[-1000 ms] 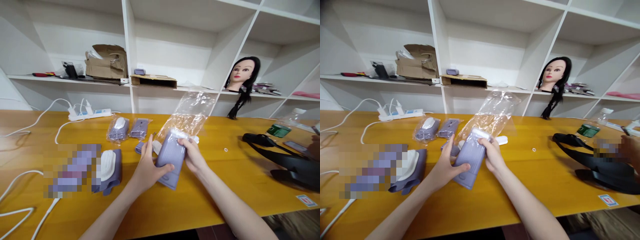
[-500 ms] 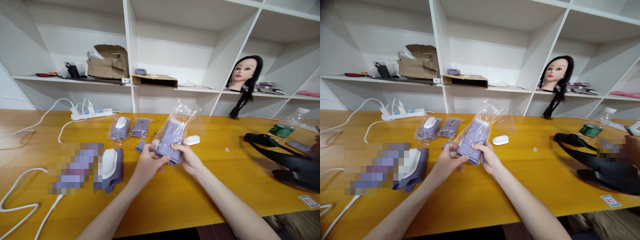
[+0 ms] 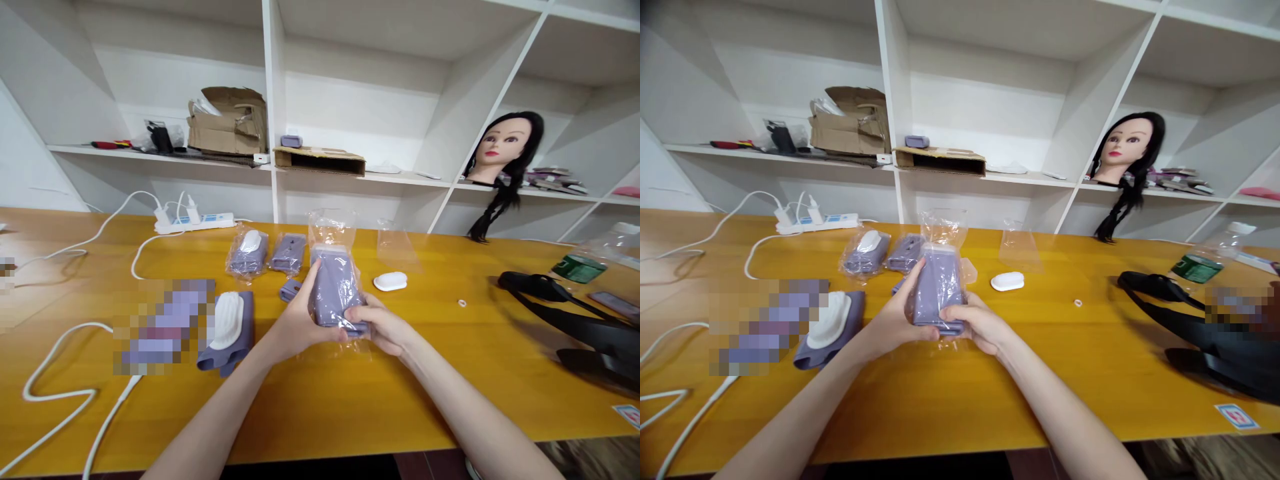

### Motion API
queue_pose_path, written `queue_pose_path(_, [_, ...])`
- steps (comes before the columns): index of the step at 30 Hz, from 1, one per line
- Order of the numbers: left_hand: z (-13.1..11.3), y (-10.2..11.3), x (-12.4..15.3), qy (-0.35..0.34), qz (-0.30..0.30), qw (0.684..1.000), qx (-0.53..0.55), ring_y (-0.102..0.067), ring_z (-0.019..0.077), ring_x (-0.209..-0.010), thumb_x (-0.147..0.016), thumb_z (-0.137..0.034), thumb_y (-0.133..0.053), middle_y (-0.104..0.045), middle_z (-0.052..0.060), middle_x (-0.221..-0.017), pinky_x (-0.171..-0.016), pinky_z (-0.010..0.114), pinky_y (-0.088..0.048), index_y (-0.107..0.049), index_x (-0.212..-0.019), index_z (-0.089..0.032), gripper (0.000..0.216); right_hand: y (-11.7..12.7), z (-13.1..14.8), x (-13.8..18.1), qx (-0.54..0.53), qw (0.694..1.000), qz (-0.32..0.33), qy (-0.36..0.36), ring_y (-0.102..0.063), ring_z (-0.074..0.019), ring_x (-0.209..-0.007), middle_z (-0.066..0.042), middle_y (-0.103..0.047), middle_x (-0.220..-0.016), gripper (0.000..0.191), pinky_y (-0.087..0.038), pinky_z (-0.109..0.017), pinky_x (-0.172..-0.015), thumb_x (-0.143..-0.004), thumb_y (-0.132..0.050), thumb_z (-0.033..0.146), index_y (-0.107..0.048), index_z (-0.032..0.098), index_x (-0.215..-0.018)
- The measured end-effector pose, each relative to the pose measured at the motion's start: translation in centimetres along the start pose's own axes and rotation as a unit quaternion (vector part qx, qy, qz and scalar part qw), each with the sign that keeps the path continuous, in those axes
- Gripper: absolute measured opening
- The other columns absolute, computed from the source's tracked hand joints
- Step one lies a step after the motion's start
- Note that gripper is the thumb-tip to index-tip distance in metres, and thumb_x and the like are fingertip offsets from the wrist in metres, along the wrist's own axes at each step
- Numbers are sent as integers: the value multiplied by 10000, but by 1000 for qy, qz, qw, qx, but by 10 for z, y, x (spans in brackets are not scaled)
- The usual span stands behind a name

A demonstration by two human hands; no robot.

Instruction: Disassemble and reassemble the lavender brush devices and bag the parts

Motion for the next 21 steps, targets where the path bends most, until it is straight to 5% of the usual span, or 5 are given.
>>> queue_pose_path(5, [6, 8, -2, 5, -76, 996, 47, -551, 258, -1154, -640, -227, -729, -473, 100, -1395, -946, 391, -472, -247, -1451, -228, 943, 1, 5, -1, 100, 994, -11, 29, -625, -117, -568, -3, -673, -748, 350, -456, -211, -486, -707, -709, 284, -544, 203, -1004])
queue_pose_path(11, [14, 6, -2, 7, -115, 992, 53, -649, 207, -940, -672, -239, -688, -595, 79, -1274, -871, 375, -515, -382, -1398, -198, 790, 13, 39, 4, 41, 975, -95, 196, -620, -193, -978, -58, -575, -1249, 914, -513, -318, -802, -547, -805, 175, -357, 314, -1331])
queue_pose_path(16, [15, 13, 3, -1, -169, 984, 52, -639, 189, -965, -701, -280, -673, -619, 86, -1241, -878, 334, -503, -420, -1375, -180, 727, 31, 27, -7, -59, 984, -116, 121, -652, -213, -792, -41, -688, -988, 437, -518, -331, -626, -744, -625, 510, -579, 266, -1103])
queue_pose_path(21, [12, -5, 5, -44, -117, 991, 49, -520, 239, -1198, -736, -317, -668, -555, 69, -1328, -979, 351, -442, -470, -1336, -214, 640, 48, 31, -11, -135, 969, -156, 136, -653, -221, -695, -19, -704, -766, 350, -511, -334, -603, -747, -602, 539, -611, 232, -915])
Point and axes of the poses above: each hand's wrist, its own x-axis away from the middle knuckle, its own y-axis out of the back of the hand, z = x × y, the point moved 10 cm from there along -x, towards the middle knuckle
